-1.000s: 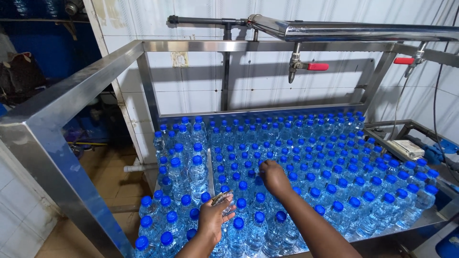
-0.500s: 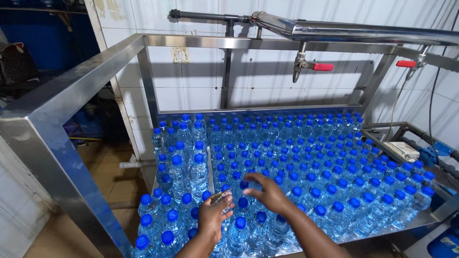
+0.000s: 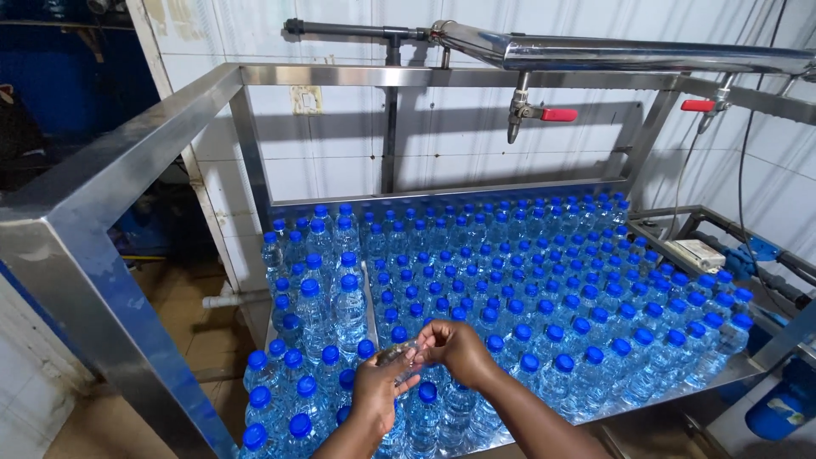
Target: The person repeatedly picks small seal pieces from a stack in the left hand and presses each onto the cap of a water bottle arranged on a stainless steel tray. The action is repeated across many bottles in a row.
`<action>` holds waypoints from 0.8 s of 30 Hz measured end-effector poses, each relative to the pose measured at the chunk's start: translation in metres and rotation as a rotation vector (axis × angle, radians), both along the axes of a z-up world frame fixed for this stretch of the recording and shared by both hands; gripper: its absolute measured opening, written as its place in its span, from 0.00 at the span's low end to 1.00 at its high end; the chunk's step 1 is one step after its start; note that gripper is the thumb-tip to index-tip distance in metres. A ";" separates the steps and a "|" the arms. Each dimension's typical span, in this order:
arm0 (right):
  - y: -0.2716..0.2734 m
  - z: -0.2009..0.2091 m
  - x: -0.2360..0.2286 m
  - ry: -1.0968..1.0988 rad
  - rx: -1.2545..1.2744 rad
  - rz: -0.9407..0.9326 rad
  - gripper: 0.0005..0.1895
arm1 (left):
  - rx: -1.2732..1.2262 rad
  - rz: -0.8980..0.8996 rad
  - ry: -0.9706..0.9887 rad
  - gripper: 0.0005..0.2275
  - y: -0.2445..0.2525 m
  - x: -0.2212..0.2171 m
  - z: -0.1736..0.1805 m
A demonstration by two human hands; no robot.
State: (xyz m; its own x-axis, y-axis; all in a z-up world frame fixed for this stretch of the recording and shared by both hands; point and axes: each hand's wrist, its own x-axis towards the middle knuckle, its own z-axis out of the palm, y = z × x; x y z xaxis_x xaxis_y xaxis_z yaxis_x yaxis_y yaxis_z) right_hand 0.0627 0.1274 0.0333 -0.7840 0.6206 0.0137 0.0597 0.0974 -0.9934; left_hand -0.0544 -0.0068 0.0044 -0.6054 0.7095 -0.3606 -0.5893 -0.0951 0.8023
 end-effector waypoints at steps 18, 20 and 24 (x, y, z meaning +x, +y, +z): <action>0.007 0.025 0.010 -0.173 -0.012 -0.096 0.12 | -0.140 0.078 0.183 0.14 -0.018 -0.007 0.032; 0.032 0.011 0.004 -0.290 0.371 -0.200 0.09 | -0.115 0.075 0.128 0.14 -0.021 -0.013 0.030; 0.060 0.000 -0.017 -0.680 0.739 -0.310 0.15 | -0.021 0.056 -0.051 0.16 -0.022 -0.023 0.019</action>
